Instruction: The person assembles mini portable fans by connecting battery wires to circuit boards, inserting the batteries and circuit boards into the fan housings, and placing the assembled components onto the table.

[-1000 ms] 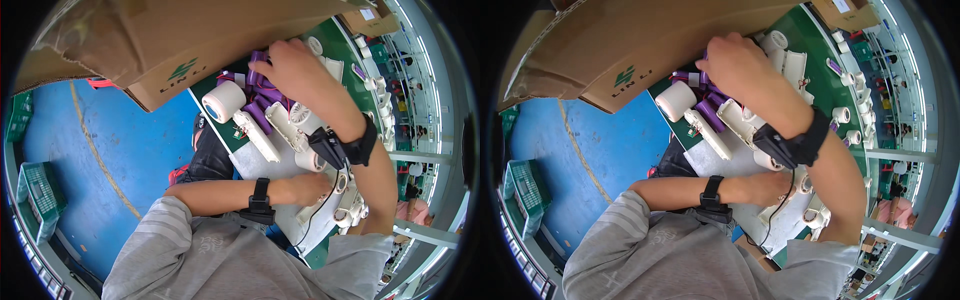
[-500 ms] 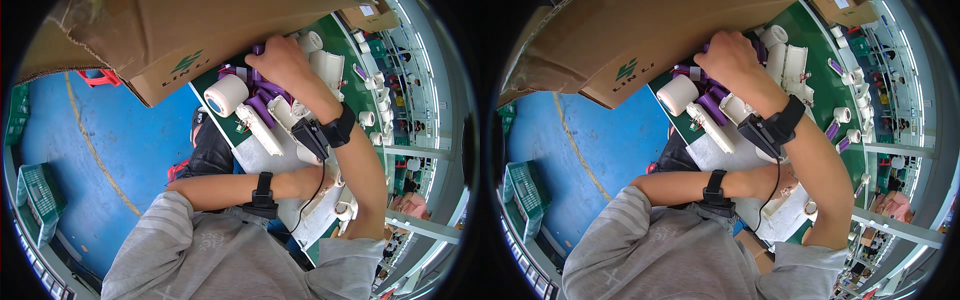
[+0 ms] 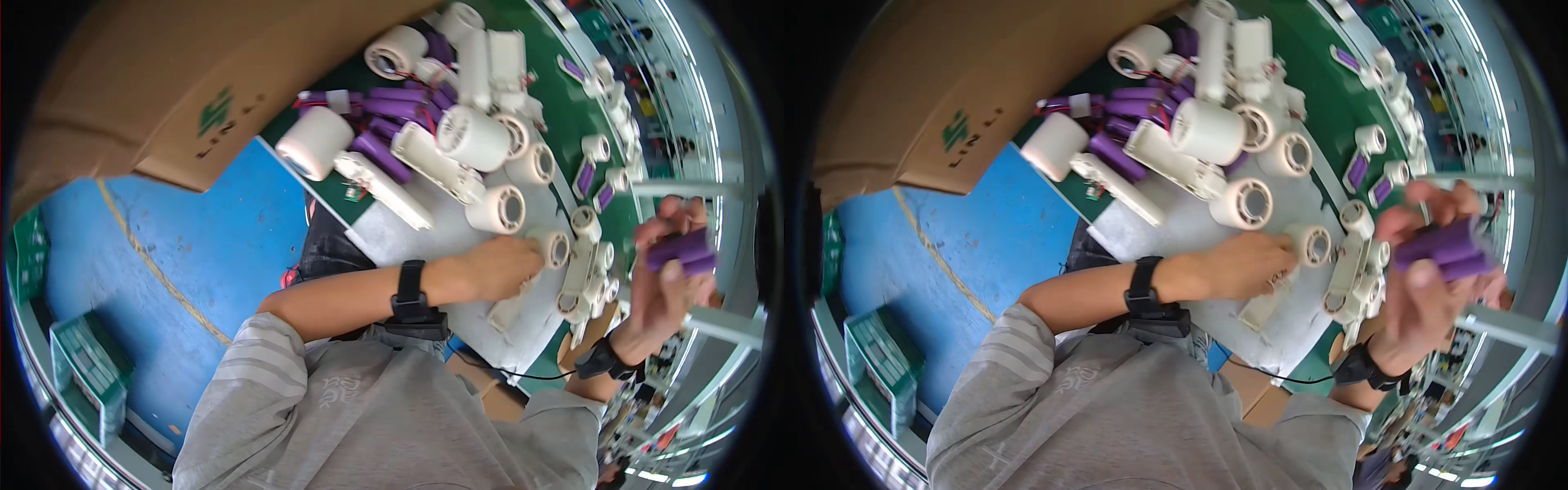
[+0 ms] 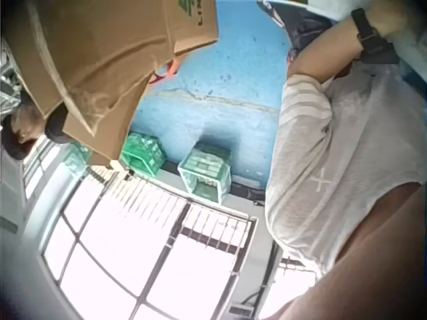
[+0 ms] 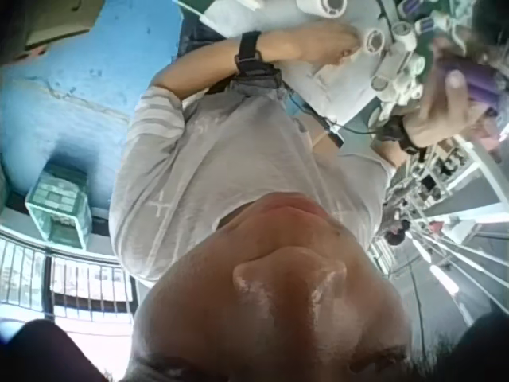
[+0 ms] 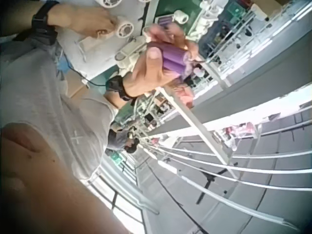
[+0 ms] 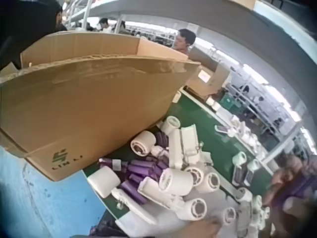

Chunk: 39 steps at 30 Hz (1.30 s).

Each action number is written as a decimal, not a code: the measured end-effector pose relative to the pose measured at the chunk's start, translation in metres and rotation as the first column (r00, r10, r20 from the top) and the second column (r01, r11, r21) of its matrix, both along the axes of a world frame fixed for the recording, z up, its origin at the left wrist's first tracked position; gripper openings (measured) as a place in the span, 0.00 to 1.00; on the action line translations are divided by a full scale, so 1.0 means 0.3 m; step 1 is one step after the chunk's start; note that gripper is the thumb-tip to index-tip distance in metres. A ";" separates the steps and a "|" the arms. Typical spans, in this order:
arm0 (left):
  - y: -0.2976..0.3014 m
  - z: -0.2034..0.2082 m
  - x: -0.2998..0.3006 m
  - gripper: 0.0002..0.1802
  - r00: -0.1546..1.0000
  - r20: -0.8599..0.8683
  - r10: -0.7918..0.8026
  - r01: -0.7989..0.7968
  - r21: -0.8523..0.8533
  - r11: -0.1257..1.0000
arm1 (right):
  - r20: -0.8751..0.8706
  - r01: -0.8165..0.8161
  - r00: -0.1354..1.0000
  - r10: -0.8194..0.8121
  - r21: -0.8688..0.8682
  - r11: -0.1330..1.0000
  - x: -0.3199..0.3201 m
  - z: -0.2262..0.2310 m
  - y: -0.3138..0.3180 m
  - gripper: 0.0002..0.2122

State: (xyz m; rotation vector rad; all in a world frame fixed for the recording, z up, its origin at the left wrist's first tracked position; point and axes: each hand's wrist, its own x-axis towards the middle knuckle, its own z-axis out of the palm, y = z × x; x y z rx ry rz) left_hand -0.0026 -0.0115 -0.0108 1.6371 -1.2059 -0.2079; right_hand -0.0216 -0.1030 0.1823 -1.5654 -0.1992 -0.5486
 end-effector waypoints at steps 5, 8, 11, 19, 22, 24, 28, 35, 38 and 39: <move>0.029 0.021 0.018 0.16 0.992 -0.123 -0.011 0.018 0.051 0.999 | -0.519 -0.050 0.855 0.012 -0.060 0.997 -0.185 -0.162 -0.159 0.09; 0.023 0.015 0.021 0.17 0.998 -0.069 0.001 0.002 0.045 0.999 | -0.501 -0.043 0.852 -0.152 -0.356 0.933 -0.244 -0.238 -0.221 0.08; 0.034 0.040 0.023 0.17 0.985 -0.168 -0.032 0.048 0.094 0.994 | -0.385 -0.046 0.890 -0.245 -0.611 0.791 -0.269 -0.338 -0.221 0.09; 0.056 0.068 0.042 0.18 0.952 -0.293 -0.087 0.125 0.114 0.986 | -0.183 0.032 0.954 -0.237 -0.724 0.689 -0.277 -0.509 -0.176 0.11; 0.062 0.079 0.046 0.18 0.952 -0.294 -0.088 0.133 0.137 0.982 | -0.162 0.064 0.956 -0.246 -0.703 0.708 -0.281 -0.530 -0.171 0.10; 0.068 0.084 0.048 0.19 0.954 -0.291 -0.077 0.126 0.155 0.980 | -0.180 0.080 0.949 -0.260 -0.657 0.749 -0.283 -0.533 -0.164 0.11; 0.065 0.067 0.057 0.19 0.983 -0.172 -0.064 0.076 0.064 0.995 | -0.165 0.078 0.949 -0.270 -0.705 0.705 -0.285 -0.541 -0.156 0.11; 0.073 0.069 0.060 0.17 0.985 -0.164 -0.052 0.070 0.105 0.992 | -0.156 0.081 0.953 -0.260 -0.697 0.713 -0.278 -0.547 -0.158 0.12; 0.070 0.089 0.056 0.16 0.978 -0.197 -0.062 0.093 0.154 0.984 | -0.158 0.087 0.950 -0.269 -0.696 0.713 -0.280 -0.548 -0.159 0.12; 0.067 0.098 0.052 0.16 0.971 -0.228 -0.069 0.108 0.163 0.981 | -0.162 0.082 0.949 -0.270 -0.700 0.710 -0.282 -0.548 -0.161 0.12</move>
